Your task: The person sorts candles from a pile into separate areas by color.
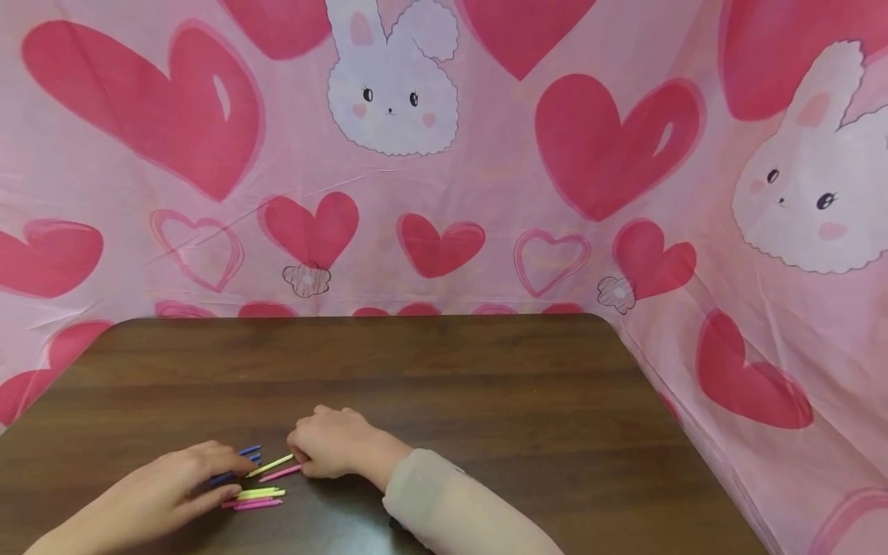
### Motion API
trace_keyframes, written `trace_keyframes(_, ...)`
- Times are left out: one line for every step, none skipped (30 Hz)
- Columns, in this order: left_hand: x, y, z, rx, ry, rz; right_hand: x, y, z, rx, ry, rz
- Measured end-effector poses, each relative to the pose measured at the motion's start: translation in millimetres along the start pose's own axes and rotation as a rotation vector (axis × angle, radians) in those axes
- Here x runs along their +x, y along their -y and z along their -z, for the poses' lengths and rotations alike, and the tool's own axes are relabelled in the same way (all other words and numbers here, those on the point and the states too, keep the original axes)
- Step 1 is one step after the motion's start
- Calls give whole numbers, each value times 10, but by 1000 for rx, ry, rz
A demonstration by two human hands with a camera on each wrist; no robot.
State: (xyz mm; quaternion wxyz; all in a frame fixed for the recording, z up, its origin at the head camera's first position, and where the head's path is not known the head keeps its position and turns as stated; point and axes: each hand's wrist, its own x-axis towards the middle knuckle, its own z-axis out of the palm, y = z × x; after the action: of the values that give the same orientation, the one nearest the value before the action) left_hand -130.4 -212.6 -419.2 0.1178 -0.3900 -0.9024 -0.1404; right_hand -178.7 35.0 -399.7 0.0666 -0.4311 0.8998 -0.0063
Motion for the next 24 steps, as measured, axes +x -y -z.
trace_keyframes(2,-2,2,1,-3,0,-7,-8,3,1,-1,-1)
trace_keyframes(4,-6,4,1,-5,-2,-15,-18,5,2,-4,-1)
trace_keyframes(5,-9,5,2,-8,-5,-24,-29,5,4,-7,-1)
trace_keyframes(7,-12,6,0,-8,-6,-36,-43,3,7,-10,-1)
trace_keyframes(9,-13,6,-3,-7,-10,-50,-58,1,12,-13,-2)
trace_keyframes(9,-16,4,-2,-11,-13,-66,-74,-3,13,-16,-5)
trace_keyframes(9,-19,1,-2,-16,-18,-83,-90,-6,16,-19,-10)
trace_keyframes(9,-23,0,-2,-21,-24,-103,-107,-10,18,-22,-14)
trace_keyframes(10,-26,1,-3,-25,-28,-124,-123,-13,21,-25,-18)
trace_keyframes(7,-28,0,-11,-31,-35,-143,-138,-15,27,-27,-22)
trace_keyframes(2,-30,-2,-18,-40,-42,-162,-154,-17,32,-30,-26)
trace_keyframes(-1,-33,-1,-27,-47,-52,-182,-169,-17,38,-32,-30)
trace_keyframes(-5,-36,2,-39,-54,-62,-205,-183,-16,50,-33,-34)
trace_keyframes(-8,-41,4,-43,-63,-67,-231,-198,-13,60,-35,-39)
trace_keyframes(-10,-47,6,-44,-73,-74,-258,-211,-5,67,-38,-44)
trace_keyframes(-12,-55,6,-43,-87,-83,-286,-227,0,72,-43,-48)
trace_keyframes(-10,-63,6,-37,-97,-86,-314,-245,6,77,-48,-53)
trace_keyframes(-7,-71,6,-29,-105,-92,-343,-263,14,85,-53,-59)
trace_keyframes(-2,-80,5,-19,-113,-96,-375,-281,22,88,-58,-64)
trace_keyframes(4,-88,3,-11,-118,-97,-406,-299,29,92,-64,-69)
trace_keyframes(10,-95,4,-10,-118,-100,-437,-318,36,99,-68,-73)
trace_keyframes(16,-100,4,-11,-118,-102,-467,-340,39,107,-72,-78)
trace_keyframes(21,-105,3,-11,-119,-102,-497,-361,43,117,-76,-85)
trace_keyframes(25,-110,4,-11,-120,-105,-528,-383,45,125,-78,-93)
